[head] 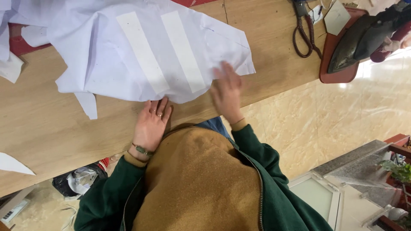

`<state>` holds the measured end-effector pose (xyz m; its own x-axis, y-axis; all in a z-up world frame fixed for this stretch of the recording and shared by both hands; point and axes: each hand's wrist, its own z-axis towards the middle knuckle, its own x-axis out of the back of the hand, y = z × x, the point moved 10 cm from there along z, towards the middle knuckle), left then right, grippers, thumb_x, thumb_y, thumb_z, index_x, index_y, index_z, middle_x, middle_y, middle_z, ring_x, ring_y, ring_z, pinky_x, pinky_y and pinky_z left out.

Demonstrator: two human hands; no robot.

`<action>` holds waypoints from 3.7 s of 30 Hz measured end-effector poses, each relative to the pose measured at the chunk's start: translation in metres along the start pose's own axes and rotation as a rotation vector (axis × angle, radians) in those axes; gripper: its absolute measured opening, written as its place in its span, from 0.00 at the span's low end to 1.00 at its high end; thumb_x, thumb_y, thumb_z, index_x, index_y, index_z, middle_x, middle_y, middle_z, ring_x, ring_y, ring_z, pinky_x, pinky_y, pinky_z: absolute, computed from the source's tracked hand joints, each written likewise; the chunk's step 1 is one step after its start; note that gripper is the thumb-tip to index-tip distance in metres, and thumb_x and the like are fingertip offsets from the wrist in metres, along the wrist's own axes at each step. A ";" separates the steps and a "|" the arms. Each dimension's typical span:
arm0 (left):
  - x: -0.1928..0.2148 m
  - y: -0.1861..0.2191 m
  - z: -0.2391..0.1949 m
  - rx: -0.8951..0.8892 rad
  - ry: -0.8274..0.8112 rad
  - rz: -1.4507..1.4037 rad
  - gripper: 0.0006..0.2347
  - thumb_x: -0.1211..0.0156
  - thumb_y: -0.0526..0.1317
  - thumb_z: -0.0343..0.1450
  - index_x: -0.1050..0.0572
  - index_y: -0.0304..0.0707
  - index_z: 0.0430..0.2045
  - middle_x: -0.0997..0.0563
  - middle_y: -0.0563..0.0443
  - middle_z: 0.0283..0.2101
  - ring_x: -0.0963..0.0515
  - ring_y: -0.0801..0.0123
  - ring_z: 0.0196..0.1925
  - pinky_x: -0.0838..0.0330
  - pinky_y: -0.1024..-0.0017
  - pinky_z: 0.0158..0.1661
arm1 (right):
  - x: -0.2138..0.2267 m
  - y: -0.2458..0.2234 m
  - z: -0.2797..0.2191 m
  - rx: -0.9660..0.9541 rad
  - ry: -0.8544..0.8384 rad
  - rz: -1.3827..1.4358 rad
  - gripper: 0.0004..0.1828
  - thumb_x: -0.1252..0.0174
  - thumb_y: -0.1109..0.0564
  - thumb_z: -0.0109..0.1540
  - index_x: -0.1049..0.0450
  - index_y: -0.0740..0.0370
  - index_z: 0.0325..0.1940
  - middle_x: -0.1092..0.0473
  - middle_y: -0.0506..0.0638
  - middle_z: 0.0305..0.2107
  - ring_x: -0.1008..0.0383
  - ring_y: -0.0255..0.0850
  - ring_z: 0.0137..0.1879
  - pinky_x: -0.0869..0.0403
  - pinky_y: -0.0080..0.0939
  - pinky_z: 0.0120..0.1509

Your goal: Smoothing out white fabric on a table and cutting out pattern pieces using scissors.

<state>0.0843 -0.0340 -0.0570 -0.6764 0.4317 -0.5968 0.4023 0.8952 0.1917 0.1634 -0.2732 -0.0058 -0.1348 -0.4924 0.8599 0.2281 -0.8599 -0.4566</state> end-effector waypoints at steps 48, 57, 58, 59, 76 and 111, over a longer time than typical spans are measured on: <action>0.103 0.220 -0.001 -1.004 0.413 0.185 0.50 0.25 0.37 0.70 0.68 0.45 0.74 0.67 0.52 0.81 0.58 0.65 0.83 0.42 0.55 0.75 | -0.010 -0.001 -0.007 0.037 -0.213 -0.137 0.35 0.64 0.32 0.72 0.46 0.47 0.80 0.57 0.50 0.78 0.64 0.48 0.85 0.66 0.62 0.86; -0.095 0.105 -0.024 -1.060 -0.203 1.443 0.10 0.38 0.39 0.76 0.29 0.38 0.48 0.25 0.49 0.48 0.25 0.70 0.31 0.29 0.72 0.35 | -0.007 -0.020 -0.018 0.027 -0.147 -0.095 0.31 0.61 0.35 0.72 0.37 0.50 0.74 0.47 0.51 0.74 0.49 0.50 0.79 0.55 0.60 0.83; -0.101 0.102 -0.015 -1.060 -0.200 1.443 0.10 0.38 0.39 0.76 0.29 0.38 0.48 0.25 0.49 0.48 0.25 0.70 0.31 0.29 0.72 0.35 | -0.004 -0.024 -0.019 0.029 -0.148 -0.094 0.31 0.61 0.35 0.72 0.37 0.50 0.74 0.47 0.51 0.74 0.49 0.50 0.79 0.55 0.60 0.83; -0.115 0.093 -0.010 -1.145 -0.271 1.543 0.07 0.42 0.36 0.76 0.28 0.36 0.46 0.27 0.46 0.48 0.25 0.62 0.41 0.28 0.66 0.43 | -0.002 -0.027 -0.019 0.018 -0.147 -0.107 0.28 0.58 0.37 0.72 0.33 0.50 0.71 0.44 0.51 0.72 0.47 0.50 0.78 0.57 0.60 0.82; -0.193 0.115 0.122 -1.466 -0.690 2.292 0.11 0.28 0.39 0.66 0.15 0.50 0.42 0.24 0.48 0.51 0.31 0.52 0.57 0.35 0.54 0.51 | 0.007 0.033 -0.001 -0.248 -0.159 -0.128 0.26 0.58 0.42 0.75 0.41 0.44 0.78 0.56 0.48 0.78 0.67 0.52 0.84 0.74 0.69 0.81; -0.197 0.118 0.106 -1.623 -0.546 2.275 0.19 0.23 0.48 0.65 0.21 0.42 0.45 0.31 0.47 0.53 0.32 0.52 0.52 0.37 0.54 0.51 | 0.019 -0.002 0.005 -0.287 0.054 -0.043 0.17 0.52 0.38 0.69 0.28 0.49 0.47 0.32 0.46 0.48 0.37 0.44 0.57 0.44 0.50 0.64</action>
<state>0.3303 -0.0245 0.0006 -0.1191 0.3527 0.9281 -0.6308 -0.7488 0.2036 0.1654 -0.2798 0.0128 -0.1917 -0.4544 0.8699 -0.0598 -0.8793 -0.4725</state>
